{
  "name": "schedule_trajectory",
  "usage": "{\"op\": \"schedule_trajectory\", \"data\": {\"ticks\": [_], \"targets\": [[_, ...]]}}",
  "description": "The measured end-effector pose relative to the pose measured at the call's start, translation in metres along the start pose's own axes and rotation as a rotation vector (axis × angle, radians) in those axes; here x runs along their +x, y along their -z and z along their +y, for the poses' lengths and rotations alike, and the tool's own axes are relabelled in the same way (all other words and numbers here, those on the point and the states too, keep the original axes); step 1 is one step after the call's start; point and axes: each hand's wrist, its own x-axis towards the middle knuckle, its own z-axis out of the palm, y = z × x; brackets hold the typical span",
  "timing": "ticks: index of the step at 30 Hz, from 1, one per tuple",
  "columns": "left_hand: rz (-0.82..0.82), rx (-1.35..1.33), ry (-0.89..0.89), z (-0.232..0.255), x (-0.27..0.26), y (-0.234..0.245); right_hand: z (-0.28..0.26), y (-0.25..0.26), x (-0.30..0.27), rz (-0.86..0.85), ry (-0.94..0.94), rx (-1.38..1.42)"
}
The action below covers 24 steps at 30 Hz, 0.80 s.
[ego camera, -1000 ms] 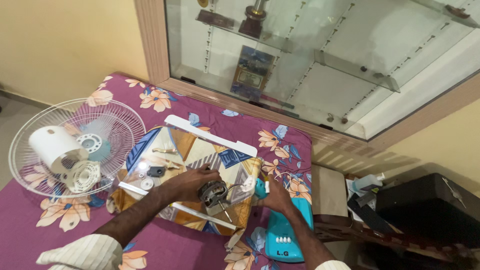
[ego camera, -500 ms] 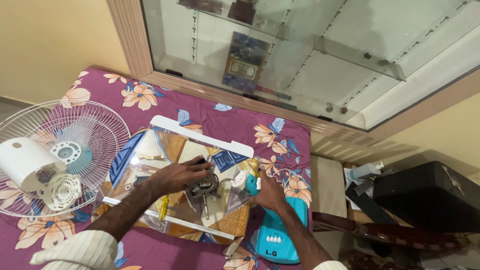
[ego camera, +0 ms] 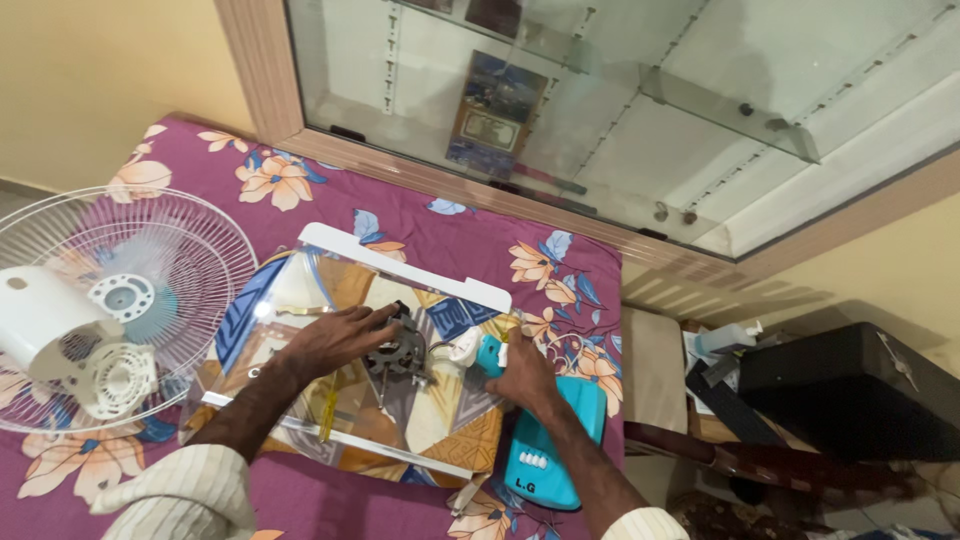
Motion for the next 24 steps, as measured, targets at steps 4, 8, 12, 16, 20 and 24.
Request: {"op": "schedule_trajectory", "data": {"ticks": [4,8,12,16,20,24], "targets": [[-0.090,-0.075,0.092,0.006,-0.003,0.006,0.004,-0.003,-0.001,-0.014,0.001,0.025],[-0.041,-0.135,0.141,0.014,-0.007,0.019,0.009,-0.013,-0.004,0.021,0.040,0.012],[0.132,-0.223,0.152,0.016,-0.017,0.037,0.018,-0.023,-0.009,0.096,0.070,0.068],[0.063,-0.283,0.272,0.022,-0.028,0.054,0.023,-0.026,-0.021,0.144,0.087,0.128],[0.122,-0.480,0.385,0.036,-0.037,0.061,0.024,-0.023,-0.026,0.109,0.067,0.112],[0.186,-0.528,0.429,0.049,-0.040,0.060,0.024,-0.026,-0.031,0.137,0.132,0.103]]}}
